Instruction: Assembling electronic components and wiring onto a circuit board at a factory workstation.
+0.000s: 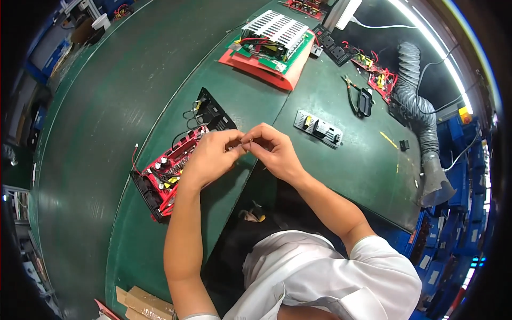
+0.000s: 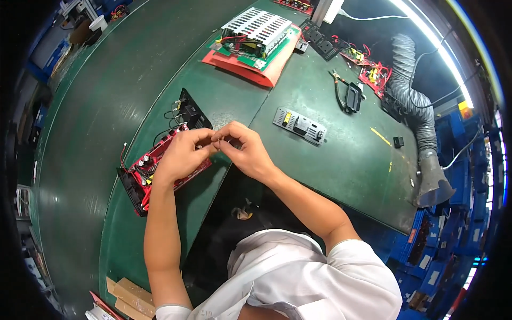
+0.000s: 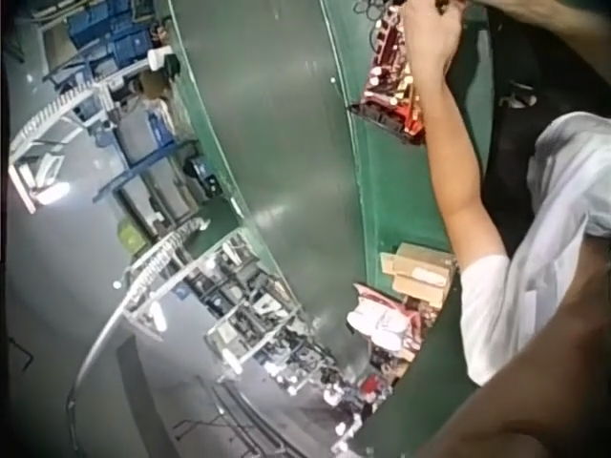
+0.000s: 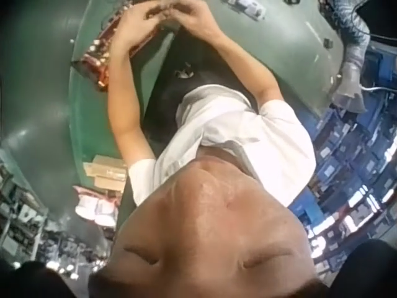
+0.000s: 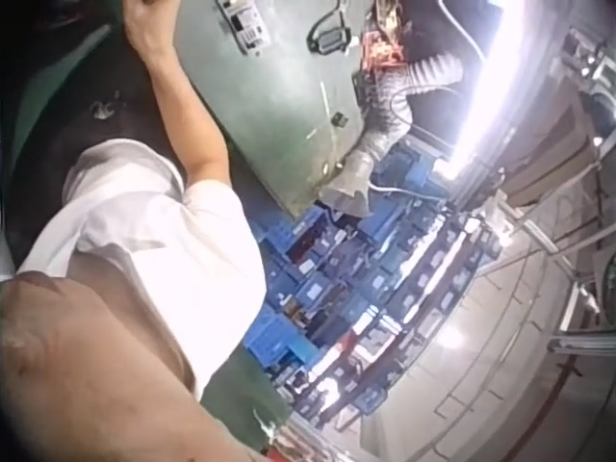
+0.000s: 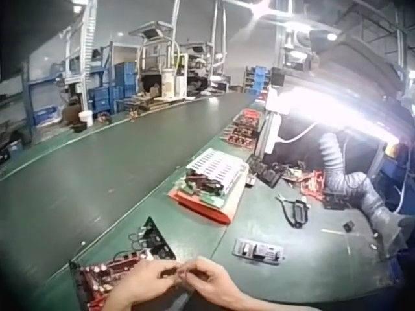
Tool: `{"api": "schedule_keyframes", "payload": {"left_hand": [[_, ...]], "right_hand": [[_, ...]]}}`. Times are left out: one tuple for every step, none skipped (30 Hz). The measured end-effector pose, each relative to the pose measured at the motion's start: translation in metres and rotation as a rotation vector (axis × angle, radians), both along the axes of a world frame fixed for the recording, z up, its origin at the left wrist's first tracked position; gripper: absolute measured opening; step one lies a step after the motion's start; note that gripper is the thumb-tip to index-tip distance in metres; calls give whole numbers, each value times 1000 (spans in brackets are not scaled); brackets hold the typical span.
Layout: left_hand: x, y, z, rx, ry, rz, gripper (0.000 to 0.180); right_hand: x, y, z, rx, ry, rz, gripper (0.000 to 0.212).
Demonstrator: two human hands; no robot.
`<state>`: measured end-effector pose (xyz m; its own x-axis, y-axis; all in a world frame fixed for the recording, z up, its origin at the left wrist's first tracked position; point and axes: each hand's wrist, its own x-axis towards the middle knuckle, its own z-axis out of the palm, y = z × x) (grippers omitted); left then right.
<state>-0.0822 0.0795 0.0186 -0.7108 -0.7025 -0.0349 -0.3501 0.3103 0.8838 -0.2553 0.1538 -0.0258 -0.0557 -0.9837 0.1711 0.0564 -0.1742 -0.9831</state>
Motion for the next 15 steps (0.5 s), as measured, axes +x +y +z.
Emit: {"api": "schedule_keyframes", "payload": {"left_hand": [[1, 0, 2, -11, 5, 24, 23], [4, -2, 4, -17, -5, 19, 22], [5, -3, 4, -51, -13, 15, 23], [7, -3, 4, -84, -21, 10, 23], [7, -5, 3, -93, -12, 17, 24], [9, -7, 3, -87, -20, 25, 24], [10, -8, 4, -91, -24, -5, 24], [10, -8, 5, -94, -26, -40, 24], [10, -8, 9, -64, -41, -34, 23], [10, -6, 11, -58, -43, -37, 23], [11, -6, 13, -48, -53, -16, 23], [12, -5, 13, -38, -62, 5, 22], [13, -7, 8, -28, -23, -10, 19], [12, -7, 9, -26, -23, -13, 19], [11, -7, 13, -48, -53, -17, 18]], "right_hand": [[-2, 1, 2, -58, 213, 3, 11], [-2, 3, 3, -58, 211, 12, 13], [-2, 6, 7, -75, 245, 33, 14], [-3, 9, 11, -92, 278, 53, 16], [-4, 13, 12, -117, 286, 63, 19], [-4, 14, 11, -112, 278, 72, 19], [-3, 15, 10, -63, 250, 59, 19], [-3, 16, 9, -12, 225, 38, 19], [-1, 15, 6, 131, 21, 25, 19], [-2, 14, 7, 199, -82, 40, 21], [-3, 11, 8, 264, -186, 54, 22], [-5, 10, 8, 329, -172, 87, 22], [-7, 8, 8, 331, -174, 84, 22], [-10, 8, 7, 445, -160, 155, 21], [-12, 7, 7, 557, -146, 227, 20]]}}
